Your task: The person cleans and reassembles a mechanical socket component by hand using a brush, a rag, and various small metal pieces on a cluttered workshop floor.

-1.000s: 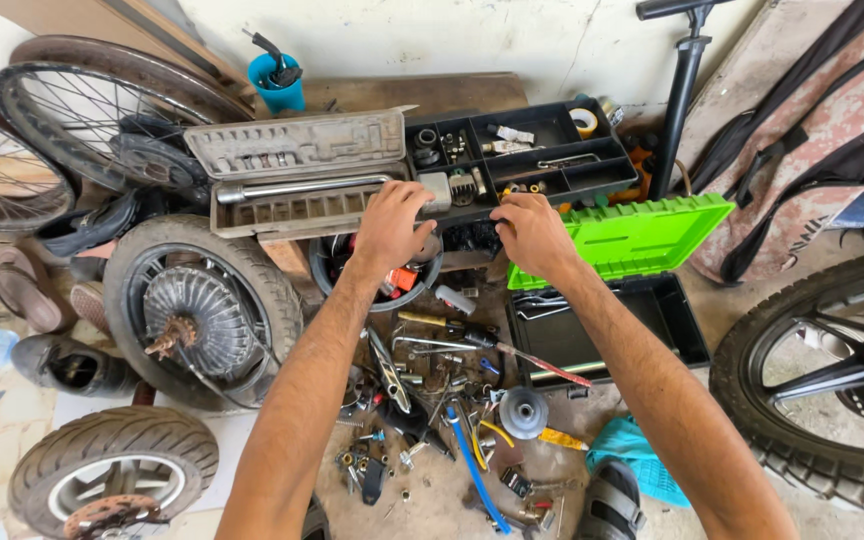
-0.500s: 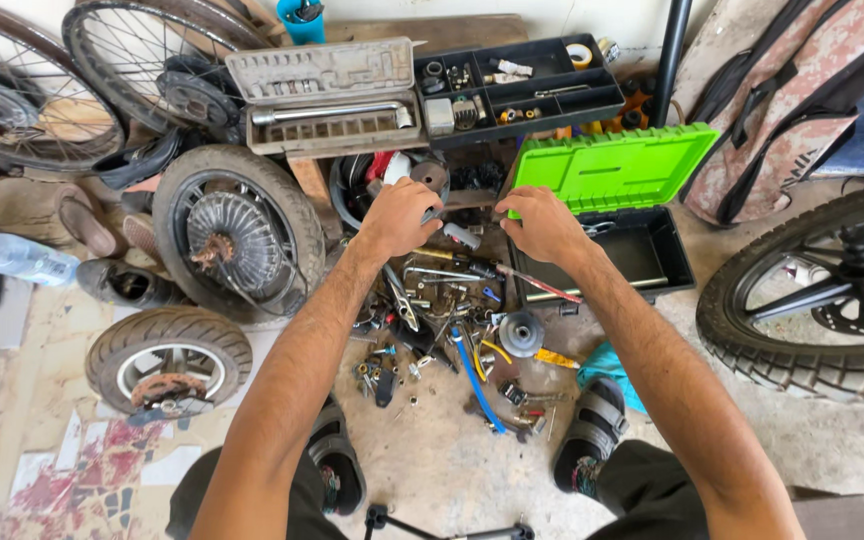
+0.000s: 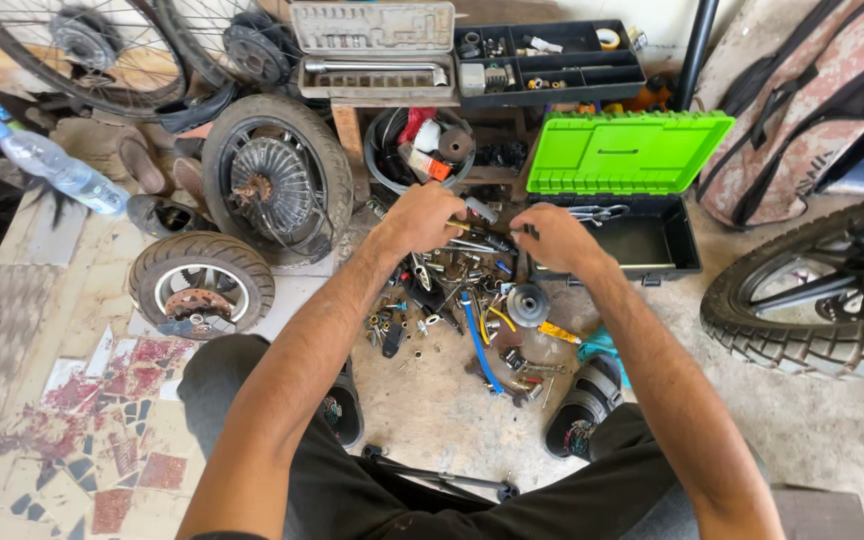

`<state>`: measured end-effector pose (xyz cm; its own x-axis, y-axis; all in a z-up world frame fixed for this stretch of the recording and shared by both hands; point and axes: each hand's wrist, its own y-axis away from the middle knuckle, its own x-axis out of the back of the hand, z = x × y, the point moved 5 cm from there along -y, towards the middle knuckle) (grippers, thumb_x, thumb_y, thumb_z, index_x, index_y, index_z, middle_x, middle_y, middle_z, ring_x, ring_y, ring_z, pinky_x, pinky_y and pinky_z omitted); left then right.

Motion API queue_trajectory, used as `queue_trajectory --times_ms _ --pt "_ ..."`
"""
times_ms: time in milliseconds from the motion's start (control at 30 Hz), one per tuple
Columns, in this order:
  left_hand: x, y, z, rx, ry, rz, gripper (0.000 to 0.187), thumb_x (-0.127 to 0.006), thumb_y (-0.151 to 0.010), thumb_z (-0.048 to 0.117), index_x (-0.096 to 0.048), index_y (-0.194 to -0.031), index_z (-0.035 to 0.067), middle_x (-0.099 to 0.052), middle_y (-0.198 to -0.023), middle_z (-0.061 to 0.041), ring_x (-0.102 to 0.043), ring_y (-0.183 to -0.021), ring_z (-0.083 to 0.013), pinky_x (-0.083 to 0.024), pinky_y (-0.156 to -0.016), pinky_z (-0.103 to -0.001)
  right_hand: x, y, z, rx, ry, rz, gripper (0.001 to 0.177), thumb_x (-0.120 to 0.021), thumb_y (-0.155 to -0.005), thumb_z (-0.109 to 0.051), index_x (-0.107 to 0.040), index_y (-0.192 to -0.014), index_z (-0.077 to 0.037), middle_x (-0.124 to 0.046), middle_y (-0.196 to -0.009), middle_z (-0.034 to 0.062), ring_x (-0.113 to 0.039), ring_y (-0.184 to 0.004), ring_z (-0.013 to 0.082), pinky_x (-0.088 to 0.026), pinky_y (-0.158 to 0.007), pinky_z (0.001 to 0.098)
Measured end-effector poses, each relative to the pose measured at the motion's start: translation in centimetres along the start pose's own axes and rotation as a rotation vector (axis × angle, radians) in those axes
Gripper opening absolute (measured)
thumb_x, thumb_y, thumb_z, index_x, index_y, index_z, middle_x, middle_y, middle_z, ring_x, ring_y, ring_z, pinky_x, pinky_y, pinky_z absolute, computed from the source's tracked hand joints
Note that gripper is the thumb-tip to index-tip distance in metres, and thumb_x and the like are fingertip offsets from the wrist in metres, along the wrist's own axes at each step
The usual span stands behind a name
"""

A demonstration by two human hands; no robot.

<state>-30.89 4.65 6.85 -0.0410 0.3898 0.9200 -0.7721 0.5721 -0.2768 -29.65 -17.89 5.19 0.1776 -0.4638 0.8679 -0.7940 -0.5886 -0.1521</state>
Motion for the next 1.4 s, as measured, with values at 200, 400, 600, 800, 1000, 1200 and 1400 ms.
queue_trajectory --times_ms 200,400,600,800,1000,1200,1400 --pt "-0.6 4.2 1.6 0.099 -0.033 -0.067 0.023 -0.084 -0.076 0.025 -0.076 -0.093 0.012 -0.073 -0.092 -0.010 -0.068 -0.095 -0.0329 -0.054 -0.083 -0.047 -4.2 2.1 -1.7 -0.020 -0.079 -0.047 0.026 -0.070 -0.086 -0.017 -0.075 -0.110 -0.006 -0.073 -0.112 0.0162 -0.070 -0.100 0.0345 -0.055 -0.089 0.0420" --pt "-1.8 6.1 -0.4 0.156 -0.082 -0.083 0.022 -0.083 -0.077 0.025 -0.076 -0.094 0.012 -0.074 -0.096 -0.009 -0.067 -0.101 -0.0332 -0.053 -0.082 -0.050 -8.8 1.9 -2.2 0.050 -0.060 -0.080 0.025 -0.072 -0.086 -0.018 -0.076 -0.108 -0.006 -0.075 -0.105 0.0167 -0.069 -0.099 0.0345 -0.054 -0.088 0.0444" --pt "-7.3 8.7 -7.3 0.263 0.058 -0.083 0.024 -0.083 -0.078 0.028 -0.077 -0.097 0.014 -0.075 -0.097 -0.010 -0.069 -0.098 -0.0330 -0.055 -0.087 -0.048 -15.5 0.0 -0.6 0.124 -0.063 -0.087 0.025 -0.072 -0.085 -0.017 -0.076 -0.107 -0.005 -0.075 -0.105 0.0186 -0.070 -0.101 0.0383 -0.054 -0.090 0.0467" --pt "-14.5 13.3 -16.3 0.609 0.383 -0.026 0.024 -0.079 -0.082 0.030 -0.076 -0.100 0.013 -0.078 -0.100 -0.007 -0.075 -0.096 -0.0284 -0.059 -0.085 -0.042 -25.1 -1.7 1.5 -0.299 -0.124 -0.361 0.035 -0.072 -0.087 -0.022 -0.075 -0.120 -0.012 -0.075 -0.107 0.0194 -0.073 -0.098 0.0360 -0.056 -0.088 0.0449" --pt "-22.7 17.2 -22.4 1.028 0.347 -0.083 0.034 -0.080 -0.085 0.033 -0.075 -0.114 0.017 -0.076 -0.108 -0.010 -0.071 -0.103 -0.0319 -0.056 -0.089 -0.045 -35.8 -2.7 6.1 -0.266 -0.150 -0.395 0.047 -0.074 -0.084 -0.019 -0.066 -0.129 -0.009 -0.068 -0.129 0.0208 -0.066 -0.117 0.0376 -0.051 -0.101 0.0436" --pt "-32.6 21.6 -25.8 1.294 0.690 0.028 0.053 -0.076 -0.087 0.029 -0.061 -0.137 0.021 -0.072 -0.122 -0.013 -0.069 -0.115 -0.0296 -0.053 -0.100 -0.042 -43.7 -3.1 10.1 -0.336 -0.196 -0.378 0.058 -0.073 -0.087 -0.016 -0.054 -0.141 -0.011 -0.056 -0.141 0.0217 -0.055 -0.131 0.0405 -0.044 -0.109 0.0445" --pt "-37.7 21.9 -27.8 1.214 0.716 0.276 0.064 -0.075 -0.082 0.015 -0.057 -0.142 0.023 -0.066 -0.121 -0.016 -0.066 -0.109 -0.0314 -0.052 -0.093 -0.045 -45.6 -5.4 9.7 -0.428 -0.157 -0.353 0.062 -0.072 -0.085 -0.012 -0.054 -0.144 -0.021 -0.052 -0.143 0.0191 -0.056 -0.126 0.0411 -0.050 -0.105 0.0470"
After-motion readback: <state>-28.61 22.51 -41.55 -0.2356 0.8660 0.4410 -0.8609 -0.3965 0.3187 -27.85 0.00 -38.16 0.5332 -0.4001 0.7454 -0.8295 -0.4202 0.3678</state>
